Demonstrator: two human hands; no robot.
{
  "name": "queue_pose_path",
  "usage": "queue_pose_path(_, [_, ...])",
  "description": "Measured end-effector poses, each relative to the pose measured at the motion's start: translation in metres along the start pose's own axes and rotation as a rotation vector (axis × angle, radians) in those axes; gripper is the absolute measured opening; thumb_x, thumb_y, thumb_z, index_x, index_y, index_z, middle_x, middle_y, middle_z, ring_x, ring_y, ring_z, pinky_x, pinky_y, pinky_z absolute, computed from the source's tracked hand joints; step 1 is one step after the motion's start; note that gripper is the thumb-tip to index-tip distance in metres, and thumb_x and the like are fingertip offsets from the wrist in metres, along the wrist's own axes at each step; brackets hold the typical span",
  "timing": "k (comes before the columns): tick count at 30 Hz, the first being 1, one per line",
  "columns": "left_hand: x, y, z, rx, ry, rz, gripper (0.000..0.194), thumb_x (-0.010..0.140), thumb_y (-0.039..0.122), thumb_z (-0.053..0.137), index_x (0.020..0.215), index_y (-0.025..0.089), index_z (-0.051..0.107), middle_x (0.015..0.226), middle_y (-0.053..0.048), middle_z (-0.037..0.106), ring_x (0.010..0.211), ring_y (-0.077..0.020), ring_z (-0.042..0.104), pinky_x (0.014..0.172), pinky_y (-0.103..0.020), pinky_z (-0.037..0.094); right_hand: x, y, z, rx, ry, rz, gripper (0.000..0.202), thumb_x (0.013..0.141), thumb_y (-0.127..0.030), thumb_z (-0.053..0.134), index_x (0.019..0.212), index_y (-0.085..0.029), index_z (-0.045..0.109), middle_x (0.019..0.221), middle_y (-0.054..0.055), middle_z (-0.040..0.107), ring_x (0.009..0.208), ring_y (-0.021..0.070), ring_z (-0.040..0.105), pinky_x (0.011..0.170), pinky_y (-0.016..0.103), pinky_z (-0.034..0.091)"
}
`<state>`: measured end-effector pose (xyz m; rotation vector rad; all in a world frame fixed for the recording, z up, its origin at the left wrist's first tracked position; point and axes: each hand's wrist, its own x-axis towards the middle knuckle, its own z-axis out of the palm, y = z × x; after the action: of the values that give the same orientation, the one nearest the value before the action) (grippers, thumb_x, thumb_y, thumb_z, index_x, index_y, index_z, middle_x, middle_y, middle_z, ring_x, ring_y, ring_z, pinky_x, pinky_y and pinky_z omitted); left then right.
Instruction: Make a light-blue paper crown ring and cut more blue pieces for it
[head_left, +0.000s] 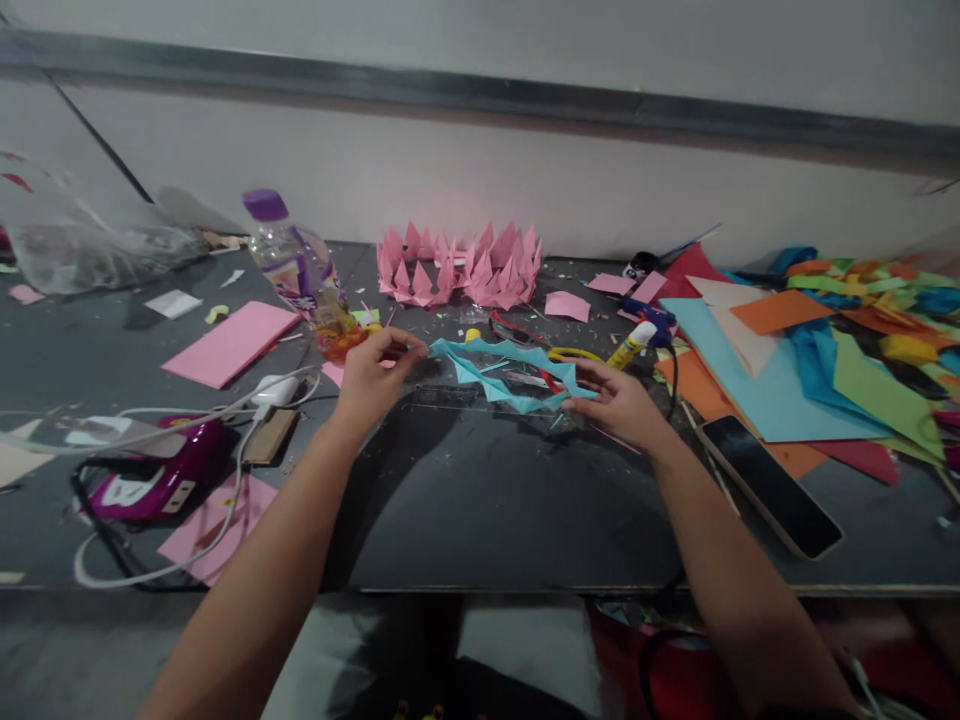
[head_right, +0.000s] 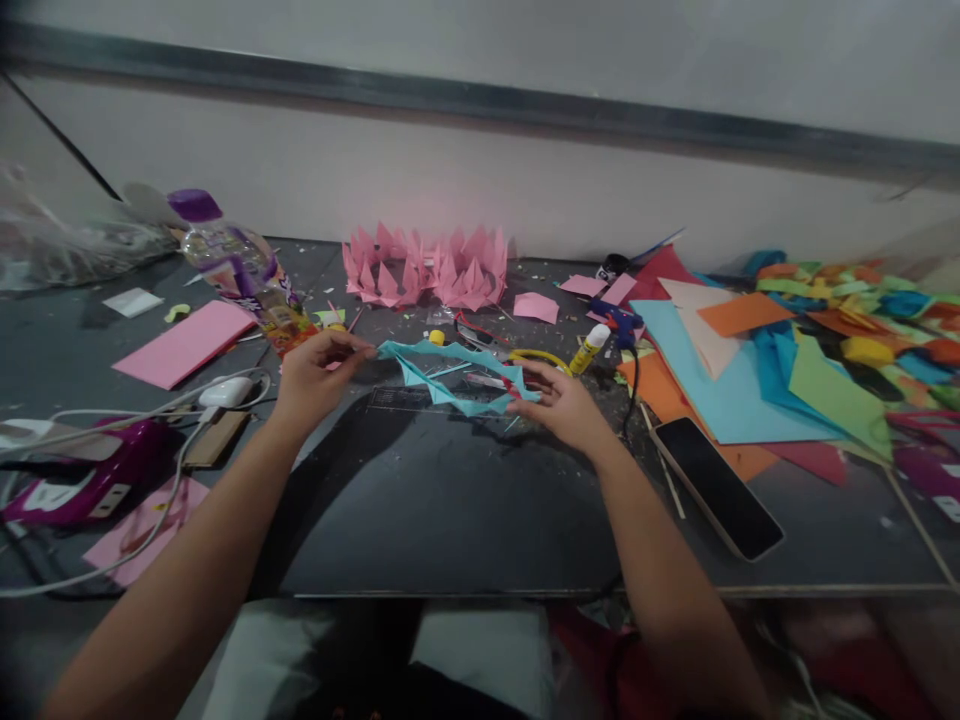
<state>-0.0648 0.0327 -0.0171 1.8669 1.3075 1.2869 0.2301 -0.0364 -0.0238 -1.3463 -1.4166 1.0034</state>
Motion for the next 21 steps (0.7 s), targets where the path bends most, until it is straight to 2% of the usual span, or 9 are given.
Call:
queue_pose_path(4, [0.002,-0.002,-0.002,-0.065,0.021,0.013,0.015,0.073,0.03,0.062,0.08,0.018,0.058,0.081,-0.002,0.064,0.07,-0.0118,0.058,0.063,-0.023,0.046,0.004,0.003,-0.007,-0.03,0.225,-0.026,0.037,0.058,-0.041,0.076,0.087,-0.019,0.068,0.084,0.004,0.07,0.076,0.0199,0.065,0.071,0.036,0.055])
queue_pose_path(6, [0.003,-0.003,-0.002,-0.11,0.022,0.01,0.015,0.073,0.029,0.064,0.081,0.018,0.059,0.076,-0.001,0.062,0.063,-0.0101,0.056,0.057,-0.022,0.044,0.005,0.004,-0.011,-0.041,0.286,-0.039,0.03,0.06,-0.044,0.073,0.075,-0.019,0.067,0.069,0.002,0.068,0.062,0.0175,0.063,0.061,0.033,0.053])
queue_pose_path(9, [0.004,-0.003,-0.002,-0.163,-0.005,-0.031,0.017,0.071,0.028,0.066,0.084,0.018,0.06,0.069,0.002,0.058,0.055,-0.0086,0.053,0.052,-0.022,0.043,0.006,0.006,-0.015,-0.055,0.358,-0.071,0.027,0.059,-0.043,0.074,0.061,-0.019,0.062,0.056,0.0,0.063,0.055,0.0165,0.06,0.055,0.031,0.051])
queue_pose_path(11, [0.004,-0.001,-0.004,-0.199,-0.063,-0.063,0.021,0.069,0.026,0.069,0.086,0.018,0.06,0.071,0.001,0.061,0.057,-0.0094,0.056,0.054,-0.023,0.047,0.007,0.007,-0.016,-0.046,0.389,-0.07,0.025,0.059,-0.041,0.074,0.06,-0.019,0.062,0.057,0.0,0.064,0.057,0.017,0.061,0.057,0.031,0.051])
queue_pose_path(14, [0.003,0.004,-0.006,-0.259,-0.192,-0.114,0.031,0.063,0.023,0.072,0.092,0.017,0.062,0.085,-0.004,0.068,0.072,-0.0139,0.063,0.066,-0.027,0.052,0.007,0.009,-0.018,-0.008,0.429,-0.045,0.021,0.059,-0.037,0.074,0.065,-0.019,0.066,0.063,0.001,0.068,0.06,0.0176,0.063,0.061,0.033,0.052])
queue_pose_path(17, [0.001,0.005,-0.008,-0.234,-0.284,-0.148,0.03,0.061,0.026,0.072,0.089,0.017,0.067,0.088,-0.006,0.07,0.076,-0.0165,0.064,0.07,-0.03,0.052,0.008,0.009,-0.019,-0.003,0.452,-0.041,0.018,0.058,-0.034,0.073,0.067,-0.019,0.067,0.063,0.001,0.068,0.06,0.0175,0.063,0.063,0.034,0.052])
queue_pose_path(19, [0.001,0.004,-0.008,-0.173,-0.289,-0.163,0.024,0.062,0.028,0.072,0.083,0.017,0.07,0.079,-0.005,0.071,0.069,-0.0157,0.062,0.067,-0.03,0.051,0.007,0.007,-0.019,-0.014,0.451,-0.053,0.016,0.058,-0.033,0.073,0.066,-0.02,0.067,0.062,0.001,0.068,0.061,0.0178,0.063,0.064,0.034,0.053])
queue_pose_path(21, [0.001,0.002,-0.007,-0.128,-0.245,-0.171,0.021,0.063,0.029,0.071,0.081,0.017,0.072,0.072,-0.004,0.07,0.064,-0.0148,0.06,0.063,-0.029,0.05,0.007,0.006,-0.017,-0.034,0.449,-0.062,0.015,0.058,-0.032,0.071,0.065,-0.02,0.067,0.063,0.002,0.068,0.062,0.0187,0.064,0.065,0.035,0.053])
